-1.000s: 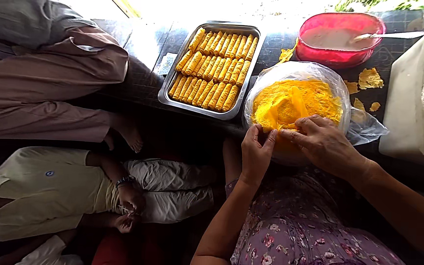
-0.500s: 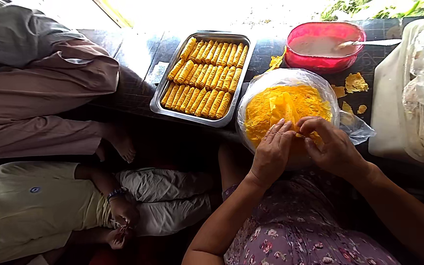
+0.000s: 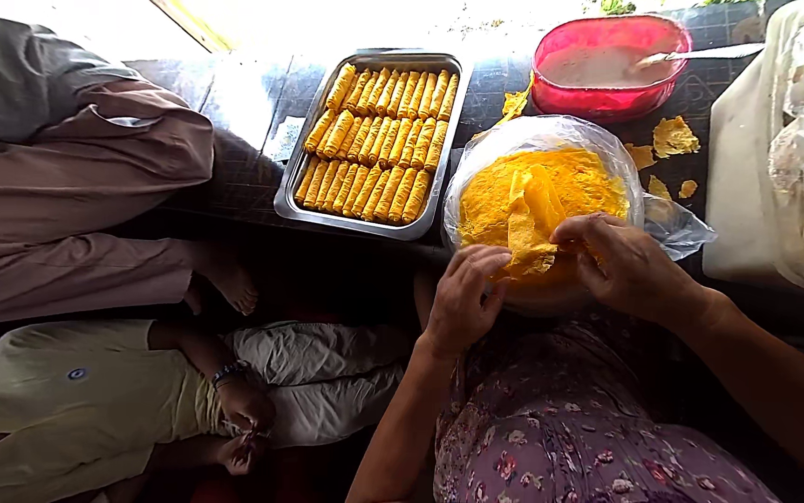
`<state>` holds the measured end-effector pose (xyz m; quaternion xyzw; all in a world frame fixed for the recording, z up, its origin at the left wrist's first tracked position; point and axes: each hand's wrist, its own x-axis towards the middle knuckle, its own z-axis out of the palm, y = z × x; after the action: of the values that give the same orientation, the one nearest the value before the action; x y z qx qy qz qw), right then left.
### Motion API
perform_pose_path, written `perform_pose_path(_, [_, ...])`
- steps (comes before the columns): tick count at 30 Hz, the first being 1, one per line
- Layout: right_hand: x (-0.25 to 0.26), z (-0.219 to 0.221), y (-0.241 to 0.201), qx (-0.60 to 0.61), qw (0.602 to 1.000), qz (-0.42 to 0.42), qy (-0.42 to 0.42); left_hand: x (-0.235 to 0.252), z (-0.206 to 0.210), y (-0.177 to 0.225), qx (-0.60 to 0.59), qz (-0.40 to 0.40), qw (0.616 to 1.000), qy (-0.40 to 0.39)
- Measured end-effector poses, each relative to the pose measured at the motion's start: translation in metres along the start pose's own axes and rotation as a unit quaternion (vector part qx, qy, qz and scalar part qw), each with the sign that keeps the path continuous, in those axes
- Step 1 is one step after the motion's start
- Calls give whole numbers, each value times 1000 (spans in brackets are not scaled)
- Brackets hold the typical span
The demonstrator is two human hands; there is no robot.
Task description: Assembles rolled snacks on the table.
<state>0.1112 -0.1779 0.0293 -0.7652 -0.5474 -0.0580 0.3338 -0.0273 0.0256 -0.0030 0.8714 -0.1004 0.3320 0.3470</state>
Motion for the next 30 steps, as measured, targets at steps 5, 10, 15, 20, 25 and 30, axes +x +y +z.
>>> perform_pose_path(5, [0, 0, -3, -10, 1000, -12, -5, -6, 20, -1, 80, 56, 995, 20])
perform_pose_path(10, [-6, -2, 0, -6, 1000, -20, 9, 9, 21, -3, 128, 79, 989, -13])
perform_pose_path(15, [-8, -2, 6, 18, 1000, 4, 15, 25, 12, 1, 131, 58, 988, -65])
perform_pose_path(20, [-1, -8, 12, 60, 997, 46, 7, 48, 1, 5, 70, -24, 987, -140])
perform_pose_path(25, [9, -11, 17, 105, 989, 105, -8, 74, -7, 3, 74, -66, 970, -221])
perform_pose_path(30, [13, -5, 16, 84, 989, 117, 25, 85, -8, 4, 83, -96, 961, -245])
